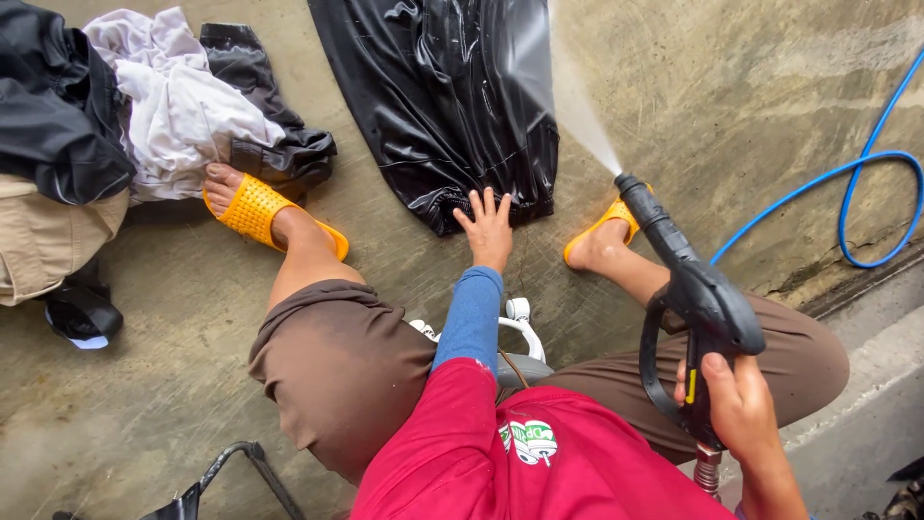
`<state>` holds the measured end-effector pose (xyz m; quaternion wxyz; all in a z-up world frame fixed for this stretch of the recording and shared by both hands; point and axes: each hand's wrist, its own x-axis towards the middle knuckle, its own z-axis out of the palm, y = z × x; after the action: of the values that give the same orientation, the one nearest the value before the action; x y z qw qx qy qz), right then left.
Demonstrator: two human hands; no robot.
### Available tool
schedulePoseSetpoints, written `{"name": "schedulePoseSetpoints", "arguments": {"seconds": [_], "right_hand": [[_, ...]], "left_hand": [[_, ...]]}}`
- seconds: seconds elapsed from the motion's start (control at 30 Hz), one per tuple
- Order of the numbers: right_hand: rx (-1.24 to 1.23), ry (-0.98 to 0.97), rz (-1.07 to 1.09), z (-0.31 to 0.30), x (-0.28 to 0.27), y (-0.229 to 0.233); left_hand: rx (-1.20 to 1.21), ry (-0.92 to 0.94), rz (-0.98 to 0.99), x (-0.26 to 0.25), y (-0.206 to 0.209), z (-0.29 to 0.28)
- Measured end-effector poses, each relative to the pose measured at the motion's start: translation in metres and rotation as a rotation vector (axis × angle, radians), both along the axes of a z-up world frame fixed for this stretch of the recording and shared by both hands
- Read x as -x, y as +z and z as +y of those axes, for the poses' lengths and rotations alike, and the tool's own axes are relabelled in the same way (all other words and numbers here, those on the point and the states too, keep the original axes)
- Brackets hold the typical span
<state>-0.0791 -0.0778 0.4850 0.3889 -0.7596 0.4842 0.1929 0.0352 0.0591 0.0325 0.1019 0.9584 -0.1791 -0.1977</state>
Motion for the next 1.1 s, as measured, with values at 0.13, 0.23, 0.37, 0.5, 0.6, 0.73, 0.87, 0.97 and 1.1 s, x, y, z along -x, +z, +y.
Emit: {"name": "schedulePoseSetpoints", "arguments": {"seconds": [0.13, 0.23, 0.37, 0.5, 0.6, 0.73, 0.87, 0.97, 1.1], "right_hand": [[-0.061, -0.1, 0.073, -0.003, 0.028, -0.031], [-0.163, -0.038, 0.062, 0.001, 0.029, -0.046], [-0.154, 0.011, 0.07, 0.011, 0.001, -0.048], [-0.134, 0.021, -0.042, 0.013, -0.009, -0.043], [-0.201, -0.062, -0.198, 0.016, -0.007, -0.022], [-0.115, -0.038, -0.046, 0.006, 0.024, -0.025], [-0.082, 0.002, 0.202, 0.008, 0.028, -0.041], [-0.107, 0.065, 0.245, 0.012, 0.022, -0.057], [-0.175, 0.063, 0.102, 0.021, 0.004, -0.066]], "left_hand": [[-0.05, -0.133, 0.171, 0.002, -0.001, 0.015], [-0.035, -0.114, 0.226, 0.001, 0.003, 0.013], [-0.159, -0.182, 0.271, -0.002, 0.008, 0.009], [-0.192, -0.196, 0.256, 0.001, 0.007, 0.005], [-0.197, -0.208, 0.311, 0.001, 0.009, 0.004], [-0.205, -0.209, 0.336, 0.002, 0.011, 0.002], [-0.207, -0.195, 0.326, 0.005, 0.009, 0.001], [-0.205, -0.198, 0.344, 0.005, 0.011, 0.001], [-0.193, -0.192, 0.316, 0.006, 0.006, 0.001]]}}
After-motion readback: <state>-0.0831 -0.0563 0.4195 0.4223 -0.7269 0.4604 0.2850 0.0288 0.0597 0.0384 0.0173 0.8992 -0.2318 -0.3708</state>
